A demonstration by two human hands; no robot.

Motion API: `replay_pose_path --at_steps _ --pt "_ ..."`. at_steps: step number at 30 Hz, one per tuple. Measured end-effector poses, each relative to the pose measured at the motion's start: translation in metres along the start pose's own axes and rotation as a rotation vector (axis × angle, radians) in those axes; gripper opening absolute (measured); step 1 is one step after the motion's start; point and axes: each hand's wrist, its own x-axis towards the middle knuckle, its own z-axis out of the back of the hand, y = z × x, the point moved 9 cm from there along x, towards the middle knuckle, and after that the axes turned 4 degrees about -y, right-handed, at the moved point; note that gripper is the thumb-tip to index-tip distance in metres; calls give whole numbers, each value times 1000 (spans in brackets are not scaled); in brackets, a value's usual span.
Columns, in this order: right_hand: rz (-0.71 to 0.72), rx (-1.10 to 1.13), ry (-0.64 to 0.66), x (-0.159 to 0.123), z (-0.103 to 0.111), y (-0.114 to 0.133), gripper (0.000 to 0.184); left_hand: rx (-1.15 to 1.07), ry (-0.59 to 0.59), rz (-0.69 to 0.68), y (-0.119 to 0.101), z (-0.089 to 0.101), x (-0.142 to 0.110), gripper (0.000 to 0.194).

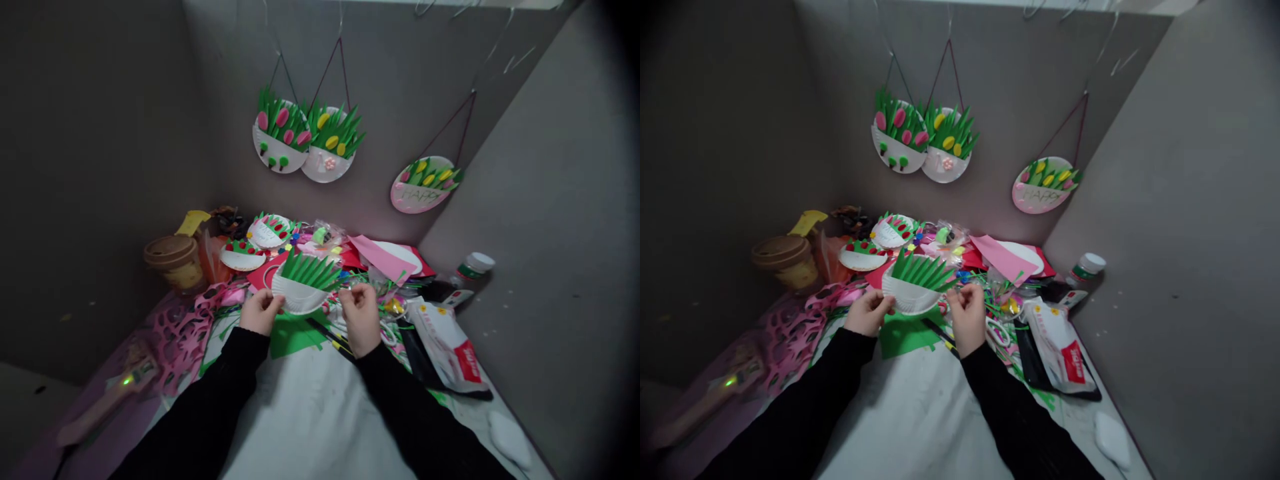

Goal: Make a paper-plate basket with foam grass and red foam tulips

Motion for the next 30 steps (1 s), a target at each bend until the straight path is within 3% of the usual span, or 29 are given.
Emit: replay_pose_path --at_steps 7,12,18,23,30 --pt "3 -227 257 -13 -25 -4 25 214 -68 -244 -18 4 -4 22" --pt "-100 -233 315 -15 -30 -18 17 44 -10 -246 -16 -2 -6 19" --pt "-277 -274 521 -30 -44 -26 37 -12 54 -268 -22 -8 -12 18" --pt "-316 -381 657 -43 -51 -30 40 65 84 -306 -34 -14 -21 17" --pt "-263 -376 683 -44 -55 -32 39 63 71 -295 -32 -16 -22 16"
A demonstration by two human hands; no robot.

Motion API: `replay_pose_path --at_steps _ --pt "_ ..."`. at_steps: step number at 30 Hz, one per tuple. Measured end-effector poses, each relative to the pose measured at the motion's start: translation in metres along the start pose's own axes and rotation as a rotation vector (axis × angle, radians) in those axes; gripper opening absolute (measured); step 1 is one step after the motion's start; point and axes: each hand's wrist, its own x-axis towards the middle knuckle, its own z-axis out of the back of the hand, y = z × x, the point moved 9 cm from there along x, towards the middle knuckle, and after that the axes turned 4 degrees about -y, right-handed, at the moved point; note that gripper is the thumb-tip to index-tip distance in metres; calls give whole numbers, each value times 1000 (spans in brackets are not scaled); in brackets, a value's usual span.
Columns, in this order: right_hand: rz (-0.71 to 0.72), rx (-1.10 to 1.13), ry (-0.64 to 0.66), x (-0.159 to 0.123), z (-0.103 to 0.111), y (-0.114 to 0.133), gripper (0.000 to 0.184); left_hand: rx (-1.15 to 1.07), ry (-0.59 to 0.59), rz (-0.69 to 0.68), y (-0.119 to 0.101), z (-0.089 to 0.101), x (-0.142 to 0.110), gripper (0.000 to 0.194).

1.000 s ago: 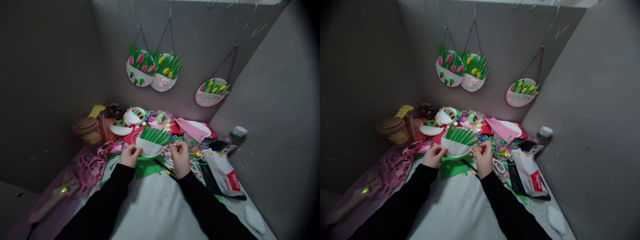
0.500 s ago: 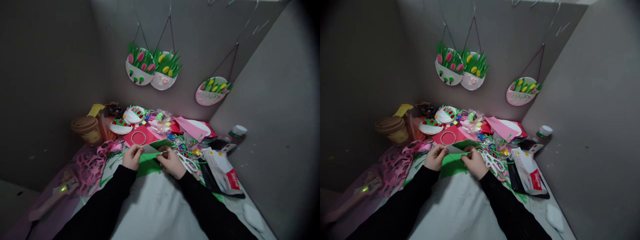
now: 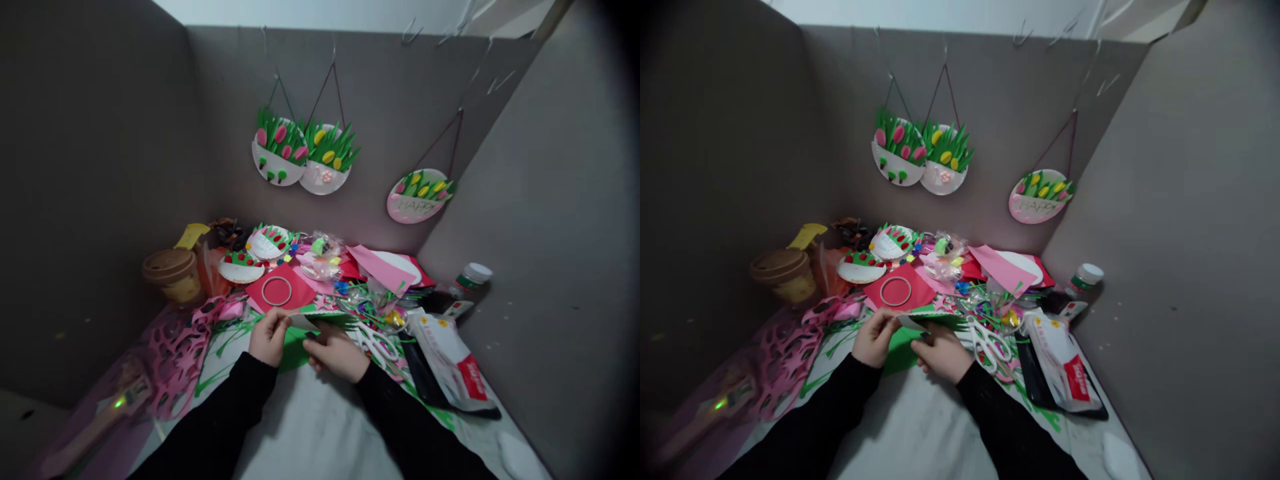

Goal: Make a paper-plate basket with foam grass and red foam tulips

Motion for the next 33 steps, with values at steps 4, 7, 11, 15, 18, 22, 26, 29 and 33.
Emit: replay_pose_path --at_steps 4,7,11,15,18,22,26,29,33 --pt "-94 74 48 1 -10 -9 34 -89 1 -23 4 -2 -2 16" --pt "-131 73 25 2 -12 -12 26 -115 42 -39 4 -6 -3 17" --pt "-26 -100 -65 2 -2 0 12 -117 36 -34 2 -4 -4 16" --pt "189 -291 -143 0 6 20 7 -168 29 18 6 -5 -4 16" --pt "192 -349 -143 0 7 18 16 -140 9 32 9 -2 -3 18" --pt "175 -423 -113 0 6 14 26 -114 -49 42 12 4 -2 18" --pt "168 -461 -85 2 6 8 22 -167 -56 82 22 4 0 21" --pt "147 -320 -51 5 4 3 19 -274 -112 141 31 7 3 24" --pt "135 -138 -40 4 7 5 9 -457 -198 290 43 12 6 29"
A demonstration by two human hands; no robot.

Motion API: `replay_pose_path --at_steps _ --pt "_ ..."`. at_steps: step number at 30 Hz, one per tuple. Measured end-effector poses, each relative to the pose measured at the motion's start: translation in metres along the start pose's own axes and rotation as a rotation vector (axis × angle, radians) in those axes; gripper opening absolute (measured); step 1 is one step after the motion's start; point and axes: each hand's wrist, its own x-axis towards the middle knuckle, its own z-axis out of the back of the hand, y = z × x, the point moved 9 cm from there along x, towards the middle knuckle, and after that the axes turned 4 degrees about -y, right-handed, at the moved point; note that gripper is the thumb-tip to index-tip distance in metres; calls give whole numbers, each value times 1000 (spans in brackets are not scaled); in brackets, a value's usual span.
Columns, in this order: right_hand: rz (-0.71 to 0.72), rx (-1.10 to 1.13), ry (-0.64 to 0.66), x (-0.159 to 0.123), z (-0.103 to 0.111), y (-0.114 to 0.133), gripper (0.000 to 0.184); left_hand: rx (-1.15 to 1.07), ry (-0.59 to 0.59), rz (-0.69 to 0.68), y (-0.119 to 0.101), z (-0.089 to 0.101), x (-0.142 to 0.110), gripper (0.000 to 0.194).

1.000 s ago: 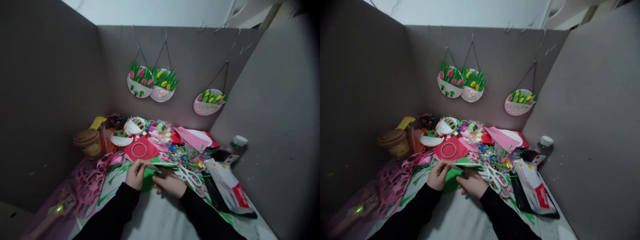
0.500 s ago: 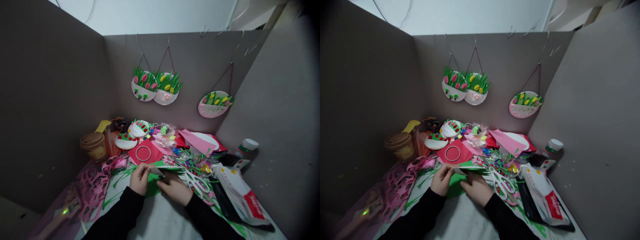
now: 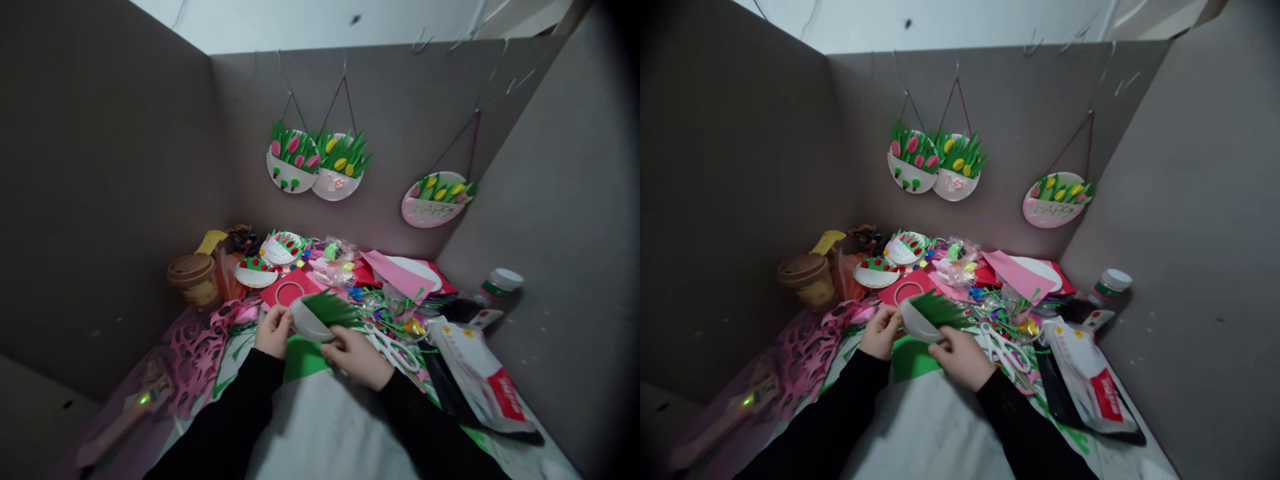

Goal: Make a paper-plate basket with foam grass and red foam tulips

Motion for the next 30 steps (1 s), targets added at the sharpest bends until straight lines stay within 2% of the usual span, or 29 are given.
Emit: replay_pose_path --at_steps 3,6,8,12,15,20,24,28,30 --pt "24 101 -44 -1 9 8 8 -49 -95 106 6 7 3 33" --pt "65 213 -113 -2 20 15 20 -107 -174 171 12 14 5 35" --pt "85 256 -202 -2 30 16 27 -141 -205 195 15 17 7 35" --pt "57 377 -412 -4 52 8 26 -194 -254 199 14 21 9 36" --pt "0 463 -473 -2 54 -2 31 -251 -235 211 15 16 5 35" --pt "-72 520 -485 1 49 -15 35 -275 -78 269 26 -8 -7 33" --pt "-106 547 -521 1 54 -23 37 -187 8 188 19 -11 -3 33" --pt "-65 518 -473 4 55 -19 32 -45 -14 -6 -6 1 7 24" --pt "-64 516 -459 5 55 -19 30 18 -27 -41 -12 6 11 22"
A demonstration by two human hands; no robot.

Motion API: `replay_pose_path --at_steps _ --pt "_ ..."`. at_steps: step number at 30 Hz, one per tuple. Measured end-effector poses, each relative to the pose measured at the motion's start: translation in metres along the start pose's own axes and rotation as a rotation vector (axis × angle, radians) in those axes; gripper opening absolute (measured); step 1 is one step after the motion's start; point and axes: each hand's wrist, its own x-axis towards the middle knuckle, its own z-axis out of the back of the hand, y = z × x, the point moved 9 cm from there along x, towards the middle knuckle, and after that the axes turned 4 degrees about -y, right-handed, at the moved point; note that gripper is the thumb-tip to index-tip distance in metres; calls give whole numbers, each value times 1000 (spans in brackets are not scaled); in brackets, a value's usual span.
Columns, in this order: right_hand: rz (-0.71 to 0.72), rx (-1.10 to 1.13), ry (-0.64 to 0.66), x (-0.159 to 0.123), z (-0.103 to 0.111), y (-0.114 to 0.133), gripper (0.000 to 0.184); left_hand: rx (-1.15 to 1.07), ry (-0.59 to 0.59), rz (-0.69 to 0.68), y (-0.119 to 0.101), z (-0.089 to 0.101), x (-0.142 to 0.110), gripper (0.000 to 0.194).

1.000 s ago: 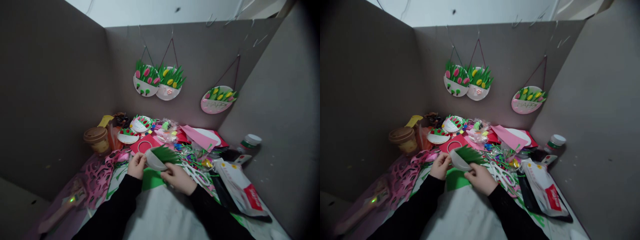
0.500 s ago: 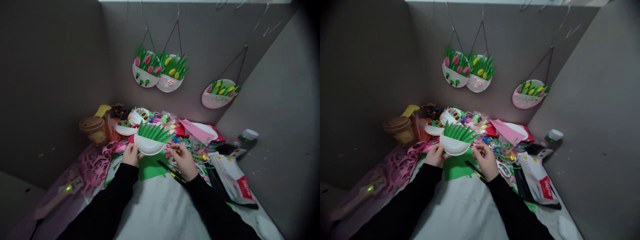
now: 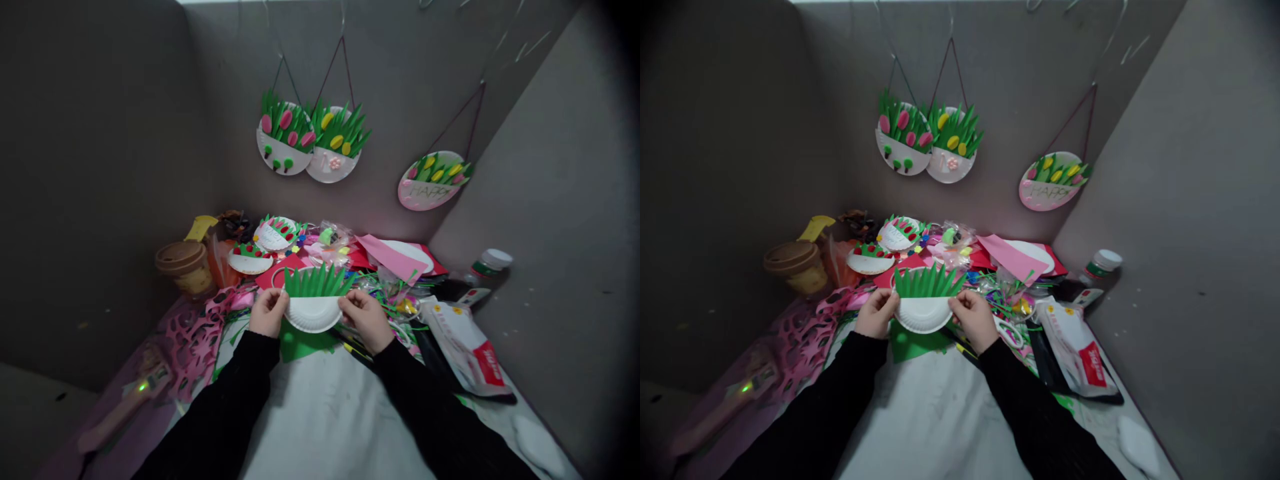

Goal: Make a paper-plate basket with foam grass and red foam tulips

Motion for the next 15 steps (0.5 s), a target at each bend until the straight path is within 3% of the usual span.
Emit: replay_pose_path --at_steps 9,15 --pt "2 -20 -38 2 11 5 23 54 26 131 19 -1 3 25" --pt "13 -81 54 4 9 12 22 -65 -103 147 25 19 17 17"
